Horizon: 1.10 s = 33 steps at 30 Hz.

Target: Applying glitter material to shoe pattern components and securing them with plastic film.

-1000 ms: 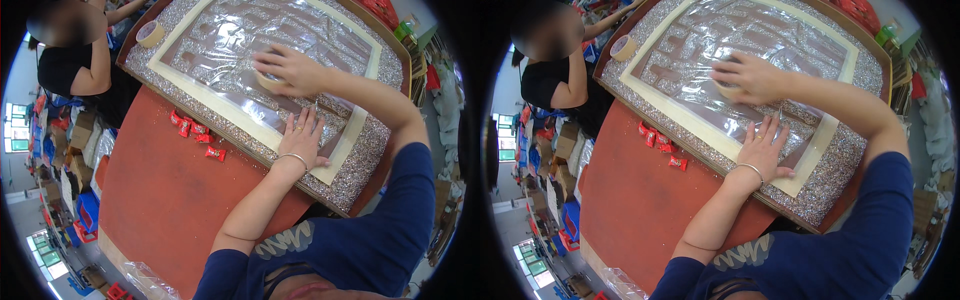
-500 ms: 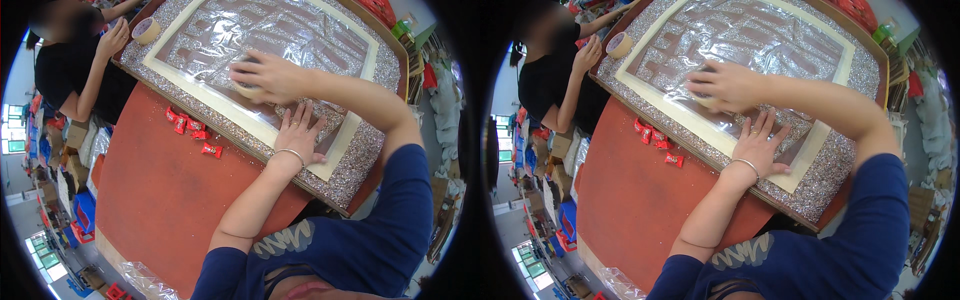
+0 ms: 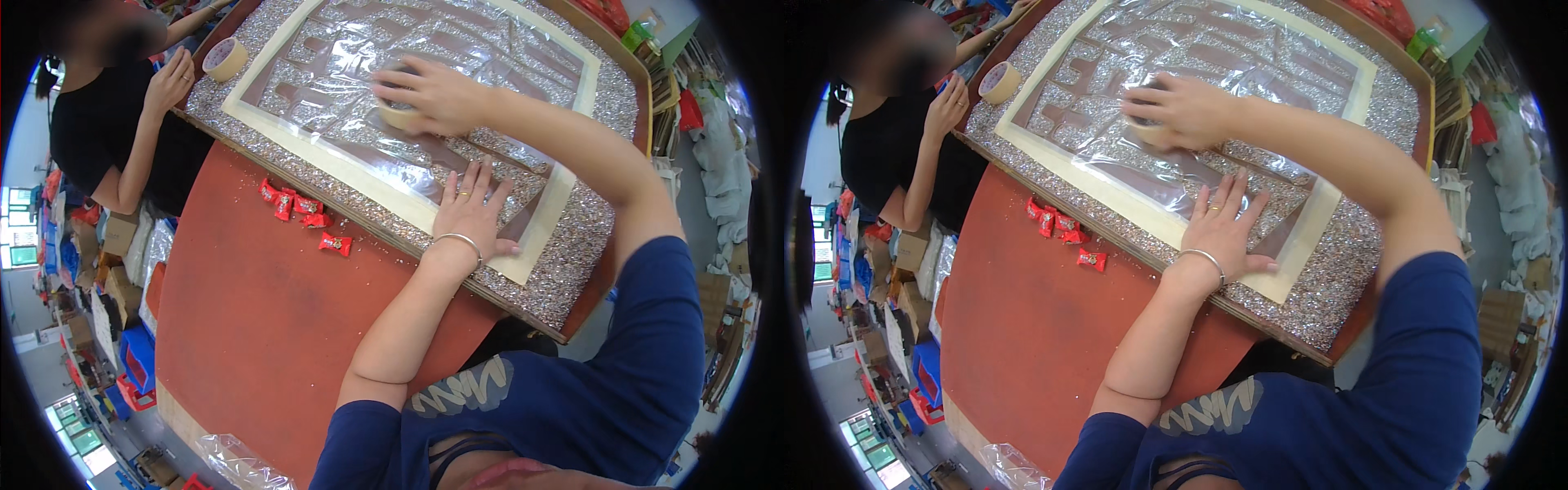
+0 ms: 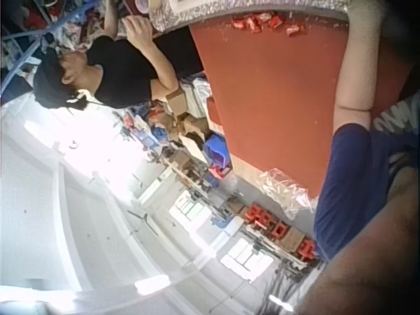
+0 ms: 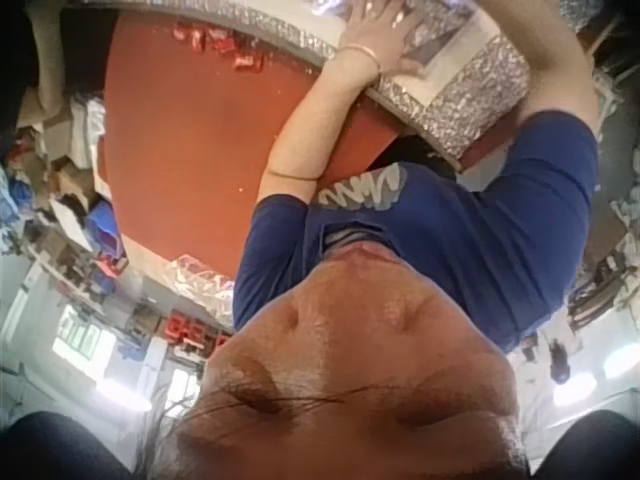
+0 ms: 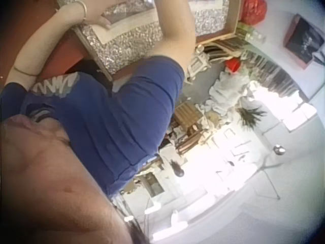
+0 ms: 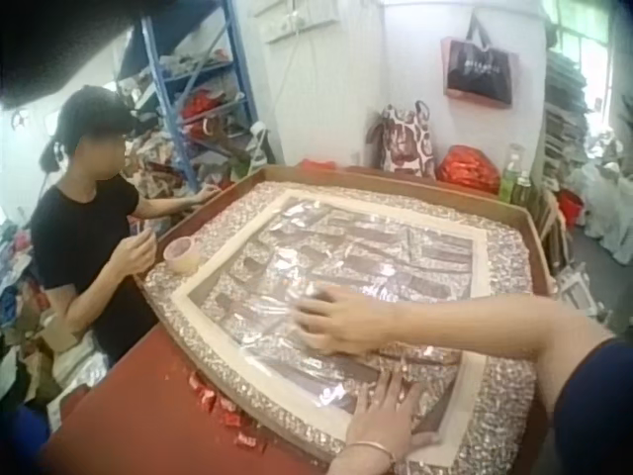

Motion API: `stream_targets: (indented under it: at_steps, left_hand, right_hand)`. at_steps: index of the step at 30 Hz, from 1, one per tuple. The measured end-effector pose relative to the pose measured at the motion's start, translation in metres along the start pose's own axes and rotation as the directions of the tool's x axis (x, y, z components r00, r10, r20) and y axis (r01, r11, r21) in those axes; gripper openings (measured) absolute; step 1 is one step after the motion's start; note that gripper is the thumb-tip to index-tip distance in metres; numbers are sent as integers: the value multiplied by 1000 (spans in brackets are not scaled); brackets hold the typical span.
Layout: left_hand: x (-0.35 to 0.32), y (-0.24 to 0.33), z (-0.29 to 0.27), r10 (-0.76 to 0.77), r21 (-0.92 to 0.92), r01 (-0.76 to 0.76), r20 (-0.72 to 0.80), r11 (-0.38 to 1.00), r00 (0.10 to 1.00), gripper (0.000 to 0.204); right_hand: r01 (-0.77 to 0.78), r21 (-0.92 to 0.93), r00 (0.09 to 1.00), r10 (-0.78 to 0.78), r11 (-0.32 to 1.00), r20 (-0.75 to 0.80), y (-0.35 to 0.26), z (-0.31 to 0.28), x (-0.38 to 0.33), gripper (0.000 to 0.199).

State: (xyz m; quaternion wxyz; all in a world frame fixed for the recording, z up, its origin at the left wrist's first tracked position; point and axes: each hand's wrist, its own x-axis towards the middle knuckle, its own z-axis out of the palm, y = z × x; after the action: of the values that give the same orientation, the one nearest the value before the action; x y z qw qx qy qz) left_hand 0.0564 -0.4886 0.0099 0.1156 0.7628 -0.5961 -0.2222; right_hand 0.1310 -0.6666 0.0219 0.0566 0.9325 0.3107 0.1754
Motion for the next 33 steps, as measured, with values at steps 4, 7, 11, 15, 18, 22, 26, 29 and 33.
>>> stream_targets:
  at_steps: [4,7,11,15,18,22,26,29,33]
  left_hand:
    - [3,8,-2,-9,24,9,13,1000,1000,108]
    - [0,23,-3,-231,111,231,-9,967,973,120]
    - [-2,23,-13,-413,166,411,-27,896,911,137]
    - [1,24,-12,-404,215,399,-21,891,914,135]
    - [-1,16,-5,-396,200,403,-74,893,915,130]
    - [-6,12,-8,-389,192,400,-95,896,916,130]
    - [-4,20,-13,-385,215,387,-53,897,922,132]
    - [-2,18,-11,-361,221,363,-48,905,931,133]
    - [1,-6,-7,-328,127,338,-88,933,940,129]
  right_hand:
    - [-353,156,928,325,923,182,-46,-76,-131,49]
    - [-483,89,861,453,871,233,-74,-101,-159,51]
    - [-433,28,885,419,901,205,-82,-91,-134,61]
    - [-295,-74,955,297,953,20,-59,-36,-64,54]
    - [-552,113,831,556,826,-2,-56,-22,-55,62]
    - [-242,-8,945,237,970,227,-100,-97,-118,45]
    - [-517,97,831,471,851,297,-125,-110,-142,46]
    - [-383,14,919,380,924,102,-96,-64,-93,54]
    - [-572,117,819,574,812,20,-65,-17,-42,58]
